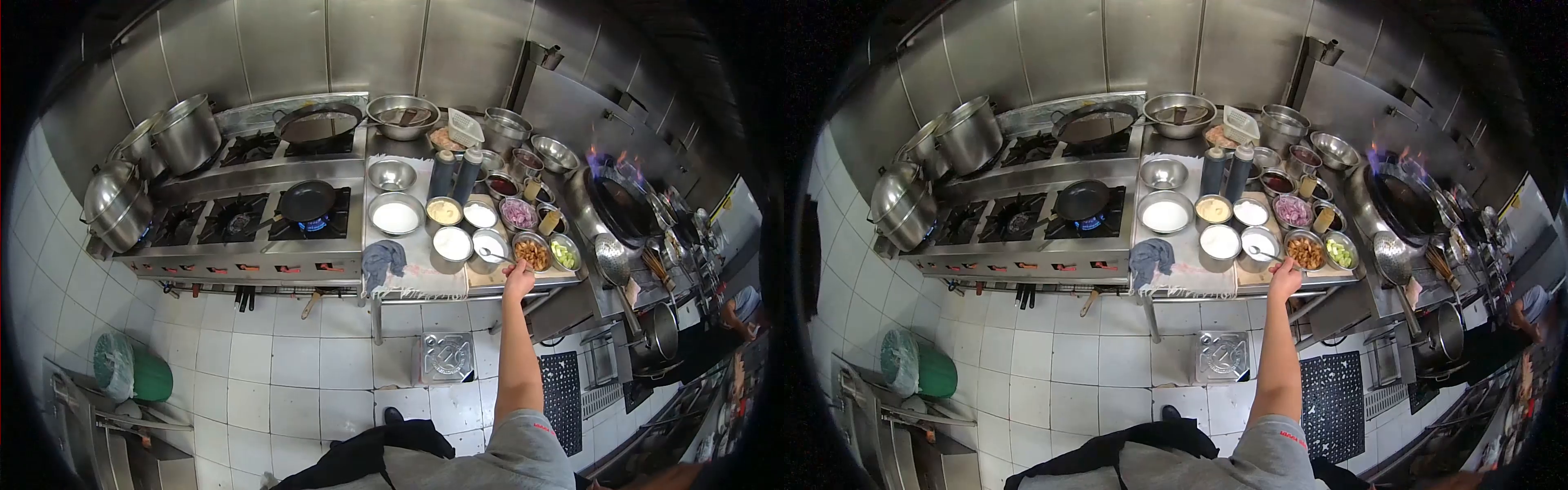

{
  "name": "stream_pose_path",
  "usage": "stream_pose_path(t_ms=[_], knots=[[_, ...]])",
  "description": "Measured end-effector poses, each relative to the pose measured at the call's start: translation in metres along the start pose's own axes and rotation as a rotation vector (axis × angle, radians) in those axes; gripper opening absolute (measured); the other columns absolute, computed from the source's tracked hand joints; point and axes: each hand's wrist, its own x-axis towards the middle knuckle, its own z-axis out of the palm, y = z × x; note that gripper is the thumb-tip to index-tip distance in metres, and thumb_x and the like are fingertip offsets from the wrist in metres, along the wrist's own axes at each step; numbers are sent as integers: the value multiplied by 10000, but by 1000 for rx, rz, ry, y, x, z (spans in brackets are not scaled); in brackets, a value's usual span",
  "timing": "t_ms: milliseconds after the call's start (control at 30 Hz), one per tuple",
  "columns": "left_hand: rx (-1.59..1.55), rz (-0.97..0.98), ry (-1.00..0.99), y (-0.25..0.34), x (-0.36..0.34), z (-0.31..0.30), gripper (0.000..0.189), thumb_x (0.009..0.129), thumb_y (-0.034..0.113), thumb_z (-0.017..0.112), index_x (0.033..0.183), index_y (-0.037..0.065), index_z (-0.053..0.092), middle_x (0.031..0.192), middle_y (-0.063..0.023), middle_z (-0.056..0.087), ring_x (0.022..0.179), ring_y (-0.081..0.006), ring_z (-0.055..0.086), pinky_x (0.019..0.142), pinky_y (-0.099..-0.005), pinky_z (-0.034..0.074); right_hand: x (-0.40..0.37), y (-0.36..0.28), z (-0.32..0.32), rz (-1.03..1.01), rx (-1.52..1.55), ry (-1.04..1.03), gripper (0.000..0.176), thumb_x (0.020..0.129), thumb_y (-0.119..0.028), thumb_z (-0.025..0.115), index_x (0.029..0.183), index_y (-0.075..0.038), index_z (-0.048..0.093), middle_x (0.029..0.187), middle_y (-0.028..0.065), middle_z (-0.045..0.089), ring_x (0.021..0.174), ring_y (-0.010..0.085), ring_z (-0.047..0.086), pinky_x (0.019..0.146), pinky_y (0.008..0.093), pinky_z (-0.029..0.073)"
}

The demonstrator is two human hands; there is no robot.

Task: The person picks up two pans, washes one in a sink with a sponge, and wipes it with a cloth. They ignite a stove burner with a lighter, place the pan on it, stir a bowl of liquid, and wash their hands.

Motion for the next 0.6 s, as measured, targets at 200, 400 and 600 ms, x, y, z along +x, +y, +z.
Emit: stream_pose_path(t_ms=[200, 400, 600], knots=[[1, -40, 18, 5, -13, 0, 427, 720, 293, 490, 958, -55, 556, 944, -262, 566, 922, -369, 539, 802, -398, 432, 9, 2, -2, 24, 25, -84, 212, 855, -170, 455, 814, 23, 534, 575, 64, 532, 443, 133, 528, 416, 226, 411], [-7, -83, 26, 11, -27, 6, 433, 720, 291, 491, 970, -57, 552, 955, -262, 564, 930, -364, 538, 805, -394, 431, 23, 7, -15, 135, 140, -72, 219, 864, -171, 454, 841, 22, 556, 602, 66, 537, 456, 125, 517, 432, 229, 431], [-39, -118, 42, -5, -47, 11, 440, 719, 288, 492, 983, -59, 548, 966, -262, 562, 939, -360, 536, 809, -389, 430, 26, -11, -28, 215, 222, -31, 222, 850, -185, 497, 797, 16, 572, 604, 68, 541, 463, 118, 492, 435, 218, 415]])
